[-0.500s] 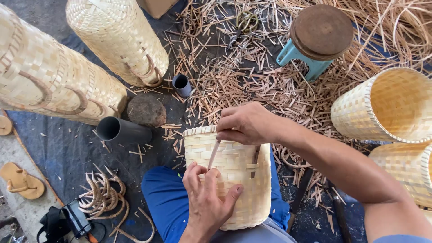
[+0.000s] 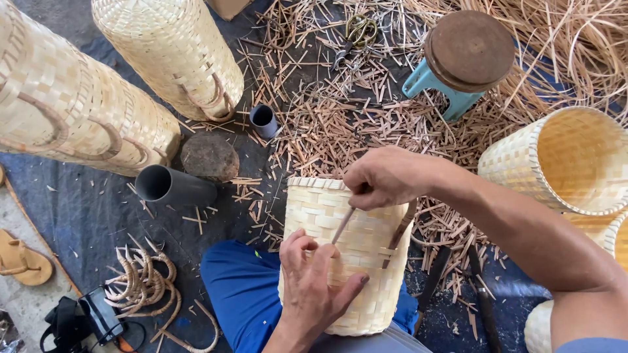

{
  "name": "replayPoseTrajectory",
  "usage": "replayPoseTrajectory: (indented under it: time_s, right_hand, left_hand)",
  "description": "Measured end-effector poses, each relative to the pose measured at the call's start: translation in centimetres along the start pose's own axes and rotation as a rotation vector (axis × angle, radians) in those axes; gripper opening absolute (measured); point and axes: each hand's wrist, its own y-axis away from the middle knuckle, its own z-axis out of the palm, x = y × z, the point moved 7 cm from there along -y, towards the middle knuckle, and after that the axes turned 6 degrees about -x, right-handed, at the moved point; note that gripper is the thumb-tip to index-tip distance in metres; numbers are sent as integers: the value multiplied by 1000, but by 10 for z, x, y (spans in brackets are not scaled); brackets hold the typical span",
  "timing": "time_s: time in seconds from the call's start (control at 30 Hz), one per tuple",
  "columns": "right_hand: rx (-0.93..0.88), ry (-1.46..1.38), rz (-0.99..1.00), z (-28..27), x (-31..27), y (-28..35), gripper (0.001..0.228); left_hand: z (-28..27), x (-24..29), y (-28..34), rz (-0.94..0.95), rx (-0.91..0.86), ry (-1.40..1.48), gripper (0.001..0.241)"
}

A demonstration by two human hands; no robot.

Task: The person sits on the floor weaving a bamboo basket, threading and pressing bamboo strips into the woven body and securing a curved bamboo handle to the rim. They rotate the basket to work on different sides and set it down among other finished baskets.

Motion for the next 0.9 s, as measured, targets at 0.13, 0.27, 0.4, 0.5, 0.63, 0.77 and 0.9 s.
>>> replayPoseTrajectory:
  time_s: [0.13,0.27,0.4,0.5,0.63,0.77,0.9]
  right_hand:
    - [-91,75,80,0,-3,11,29]
    - [-131,105,90,-1,-5,19,25]
    - [-180,115,131,0,-10,23,24]
    - [-183,182,108,5,-12,20,21]
    - [-129,262,4,10,-23,13,23]
    - [-182,343,-5,21,-29,5,22]
    - [-132,355,-107,22,-42,0,22]
  left_hand:
    - [1,5,-3,34,-6,9,56]
    - [3,9,-5,61,-21,18,55]
    - [3,11,-8,69,-28,19,56]
    - [3,12,-9,62,-48,5,56]
    - [6,12,-9,34,-80,-19,56]
    - [9,13,-10,34,-104,-26,57]
    - [7,9,-4,43,-93,-14,58]
